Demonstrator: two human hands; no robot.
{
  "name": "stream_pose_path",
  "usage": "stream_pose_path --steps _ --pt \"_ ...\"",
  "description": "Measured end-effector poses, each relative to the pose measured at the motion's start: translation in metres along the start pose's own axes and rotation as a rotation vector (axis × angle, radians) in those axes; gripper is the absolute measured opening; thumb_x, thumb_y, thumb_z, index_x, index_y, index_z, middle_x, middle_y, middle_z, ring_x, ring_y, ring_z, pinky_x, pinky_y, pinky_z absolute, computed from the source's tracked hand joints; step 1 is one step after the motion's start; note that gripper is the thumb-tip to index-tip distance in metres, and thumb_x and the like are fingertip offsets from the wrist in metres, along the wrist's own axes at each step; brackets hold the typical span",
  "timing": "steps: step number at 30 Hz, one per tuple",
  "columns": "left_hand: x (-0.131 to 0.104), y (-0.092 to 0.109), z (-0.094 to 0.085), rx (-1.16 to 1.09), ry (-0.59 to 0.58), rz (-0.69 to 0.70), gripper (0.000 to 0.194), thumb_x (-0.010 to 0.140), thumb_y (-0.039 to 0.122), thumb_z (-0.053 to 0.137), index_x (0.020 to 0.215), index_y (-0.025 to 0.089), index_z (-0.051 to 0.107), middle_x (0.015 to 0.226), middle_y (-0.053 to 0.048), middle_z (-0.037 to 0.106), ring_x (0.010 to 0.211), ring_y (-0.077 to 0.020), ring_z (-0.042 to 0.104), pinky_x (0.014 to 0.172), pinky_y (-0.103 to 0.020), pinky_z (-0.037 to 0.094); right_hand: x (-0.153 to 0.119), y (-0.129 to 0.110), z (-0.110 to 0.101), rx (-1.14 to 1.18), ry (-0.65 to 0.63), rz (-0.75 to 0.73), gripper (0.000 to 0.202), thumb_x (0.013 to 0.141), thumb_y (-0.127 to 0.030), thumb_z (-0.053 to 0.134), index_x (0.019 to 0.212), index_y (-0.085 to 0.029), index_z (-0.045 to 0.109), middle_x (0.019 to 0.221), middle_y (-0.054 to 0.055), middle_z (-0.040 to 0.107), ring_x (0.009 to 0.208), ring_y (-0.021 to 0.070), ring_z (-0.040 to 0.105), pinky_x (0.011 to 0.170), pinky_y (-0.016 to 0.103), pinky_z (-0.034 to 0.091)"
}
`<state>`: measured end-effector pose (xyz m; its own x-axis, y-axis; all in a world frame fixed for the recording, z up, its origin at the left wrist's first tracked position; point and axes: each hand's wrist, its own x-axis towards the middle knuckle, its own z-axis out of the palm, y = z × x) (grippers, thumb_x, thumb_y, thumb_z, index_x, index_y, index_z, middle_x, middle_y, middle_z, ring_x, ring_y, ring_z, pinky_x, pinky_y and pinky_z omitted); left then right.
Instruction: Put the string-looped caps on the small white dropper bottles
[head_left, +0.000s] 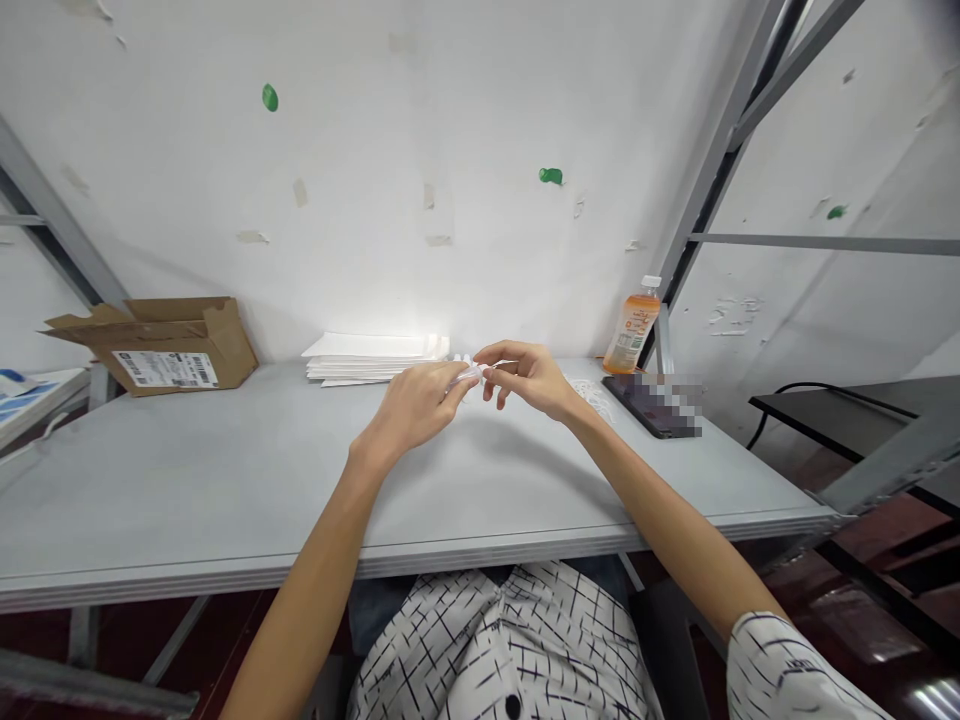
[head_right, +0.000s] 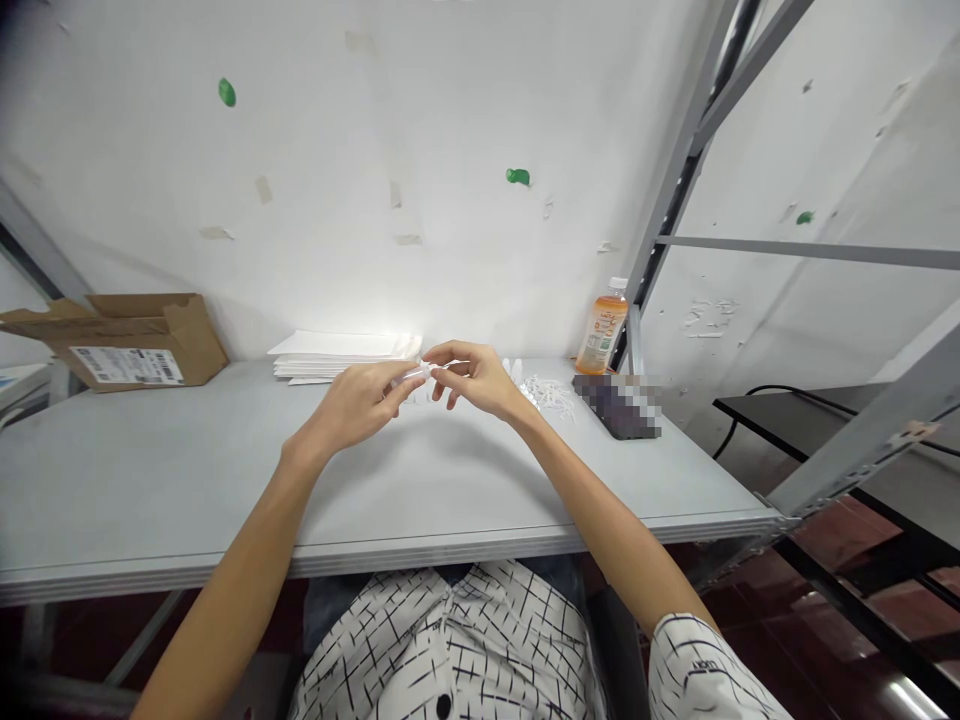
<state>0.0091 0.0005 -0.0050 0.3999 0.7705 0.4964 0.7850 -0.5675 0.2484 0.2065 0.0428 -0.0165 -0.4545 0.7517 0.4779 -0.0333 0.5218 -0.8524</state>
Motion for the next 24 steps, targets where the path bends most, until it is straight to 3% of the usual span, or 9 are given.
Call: stream_pose_path --steps 9,18,24 --pt "0.0005 0.0007 -0.0025 -0.007 -0.015 -0.034 0.038 0.104 0.042 0.036 0.095 0.02 0.066 0.07 -0.001 0.065 0.065 -0.0168 0.058 0.062 -0.028 0.033 0.0009 0.0016 -0.0011 0.019 -0.001 -0.028 0.028 0.076 -0.033 0.078 0.095 -0.014 0.071 0.079 0.004 0.068 0.072 0.018 0.069 0.05 0.028 0.059" --pt "0.0001 0.0019 -0.0028 -0.019 -0.007 -0.027 0.043 0.104 0.045 0.034 0.09 0.02 0.066 0.064 0.0 0.061 0.062 -0.0158 0.057 0.06 -0.027 0.032 0.0004 0.0016 -0.0014 -0.12 0.085 -0.079 0.019 0.077 -0.027 0.076 0.092 -0.015 0.074 0.087 0.006 0.072 0.077 0.0189 0.072 0.052 0.025 0.056" --pt "0.0001 0.0019 -0.0014 -0.045 0.028 -0.003 0.043 0.103 0.045 0.035 0.097 0.019 0.068 0.068 -0.001 0.065 0.064 -0.0158 0.057 0.06 -0.027 0.034 -0.0014 -0.0027 -0.003 -0.067 0.066 -0.097 0.026 0.076 -0.037 0.081 0.089 -0.017 0.072 0.095 0.007 0.072 0.081 0.0198 0.072 0.053 0.025 0.057"
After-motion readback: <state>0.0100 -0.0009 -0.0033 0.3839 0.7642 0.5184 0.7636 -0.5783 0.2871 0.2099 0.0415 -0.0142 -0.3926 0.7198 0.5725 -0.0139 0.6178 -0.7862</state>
